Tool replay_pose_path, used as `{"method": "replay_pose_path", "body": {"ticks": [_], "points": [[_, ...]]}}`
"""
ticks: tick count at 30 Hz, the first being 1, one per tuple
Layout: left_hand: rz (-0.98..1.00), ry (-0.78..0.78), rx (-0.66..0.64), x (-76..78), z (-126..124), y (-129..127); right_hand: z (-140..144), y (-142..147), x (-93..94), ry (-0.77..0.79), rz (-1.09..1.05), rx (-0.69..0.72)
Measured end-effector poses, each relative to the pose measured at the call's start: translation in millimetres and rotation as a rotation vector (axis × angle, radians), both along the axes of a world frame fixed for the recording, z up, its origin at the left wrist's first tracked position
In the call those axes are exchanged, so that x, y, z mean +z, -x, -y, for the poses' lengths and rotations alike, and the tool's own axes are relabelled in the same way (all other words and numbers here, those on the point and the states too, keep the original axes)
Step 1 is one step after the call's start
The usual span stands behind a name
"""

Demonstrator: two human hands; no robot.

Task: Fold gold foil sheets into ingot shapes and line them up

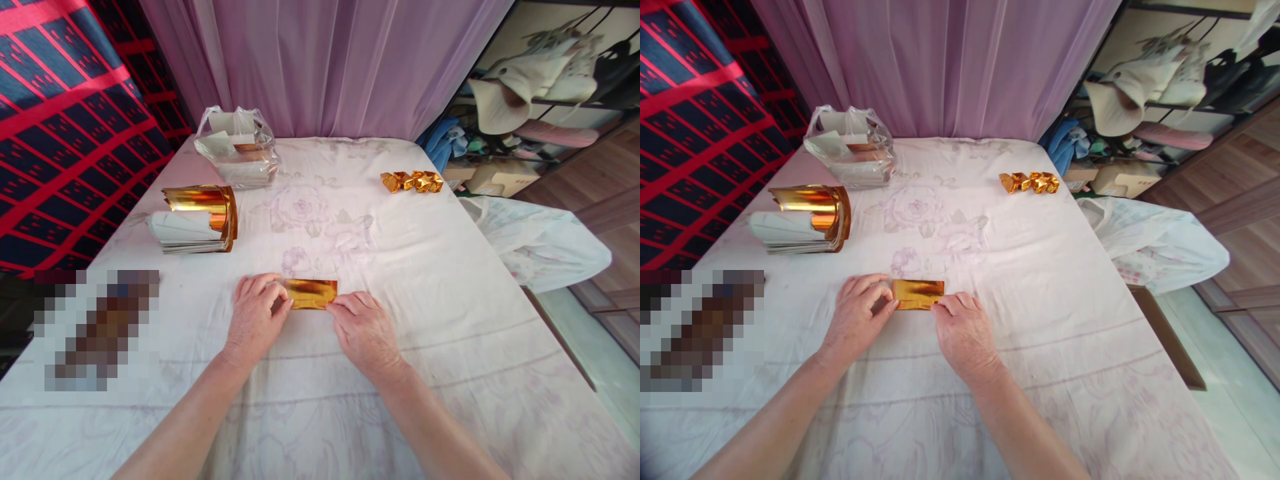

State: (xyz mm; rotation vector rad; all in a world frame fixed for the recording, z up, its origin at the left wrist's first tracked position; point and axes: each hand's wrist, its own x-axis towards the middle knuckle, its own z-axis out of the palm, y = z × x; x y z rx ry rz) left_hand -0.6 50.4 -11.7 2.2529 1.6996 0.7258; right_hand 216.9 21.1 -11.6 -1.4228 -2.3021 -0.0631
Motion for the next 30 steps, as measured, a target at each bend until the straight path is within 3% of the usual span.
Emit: {"method": "replay_pose_path", "body": {"ticks": [17, 30], "points": [[-0.056, -0.005, 0.024, 4.1, 2.3, -5.1, 27.7, 27.2, 14.6, 0.229, 0.336, -0.167], [-0.100, -0.034, 0.005, 5.0, 2.7, -7.1, 26.4, 35.3, 12.8, 0.209, 0.380, -0.192]]}}
